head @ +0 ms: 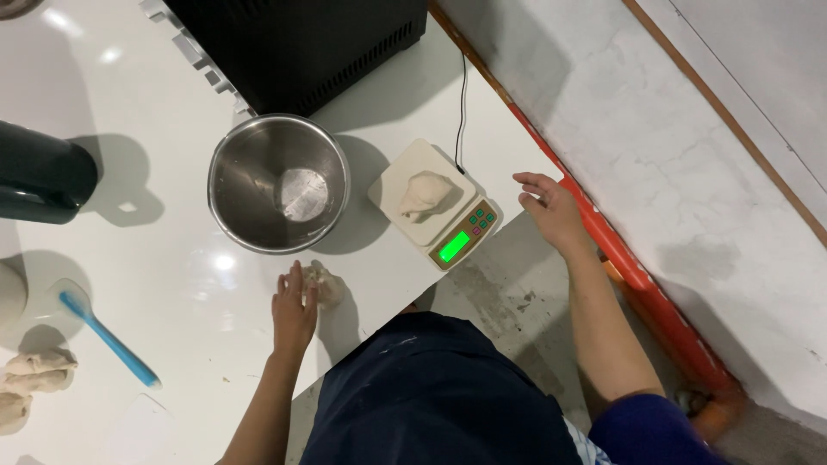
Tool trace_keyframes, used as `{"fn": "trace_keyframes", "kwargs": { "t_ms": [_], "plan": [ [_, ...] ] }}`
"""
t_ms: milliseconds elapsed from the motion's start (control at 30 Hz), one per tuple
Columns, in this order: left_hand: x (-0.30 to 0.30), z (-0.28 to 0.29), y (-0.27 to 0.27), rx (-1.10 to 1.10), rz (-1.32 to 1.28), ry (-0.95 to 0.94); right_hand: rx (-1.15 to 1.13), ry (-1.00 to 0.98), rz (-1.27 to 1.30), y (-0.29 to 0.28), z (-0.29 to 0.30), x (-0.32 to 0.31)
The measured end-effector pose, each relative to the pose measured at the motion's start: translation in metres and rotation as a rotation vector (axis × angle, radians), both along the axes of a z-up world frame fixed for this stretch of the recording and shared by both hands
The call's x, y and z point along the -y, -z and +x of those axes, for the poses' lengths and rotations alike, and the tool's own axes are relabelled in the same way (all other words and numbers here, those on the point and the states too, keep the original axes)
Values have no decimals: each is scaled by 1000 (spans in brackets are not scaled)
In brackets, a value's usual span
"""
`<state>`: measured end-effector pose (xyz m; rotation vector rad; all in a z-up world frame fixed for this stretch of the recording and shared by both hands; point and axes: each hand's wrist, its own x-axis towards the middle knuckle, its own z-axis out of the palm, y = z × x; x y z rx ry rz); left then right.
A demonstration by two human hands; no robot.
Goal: Weighing portions of dough on a digital scale and shaping them.
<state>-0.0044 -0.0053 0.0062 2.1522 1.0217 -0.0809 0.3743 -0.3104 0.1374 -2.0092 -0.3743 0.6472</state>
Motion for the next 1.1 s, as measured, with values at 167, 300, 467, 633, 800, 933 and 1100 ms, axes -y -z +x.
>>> {"fn": "trace_keyframes", "kwargs": {
  "t_ms": [167,300,467,633,800,933,1100],
  "plan": [
    [6,6,-42,91,435,-3,69,-83,-14,16,4,-21],
    [8,20,-70,208,375,-87,213,-285,-122,8,-12,-62],
    [29,80,-69,475,397,108,437,-621,-310,13,-33,-123],
    [39,157,-48,505,317,232,576,-731,-284,55,-27,-140],
    [42,216,-47,646,24,144,453,-671,-179,44,-22,-131],
    [48,228,-50,514,-390,-8,481,-619,-126,12,-33,-122],
    [52,233,-72,546,-427,-98,346,-613,-209,-41,-50,-121]
  ]
}}
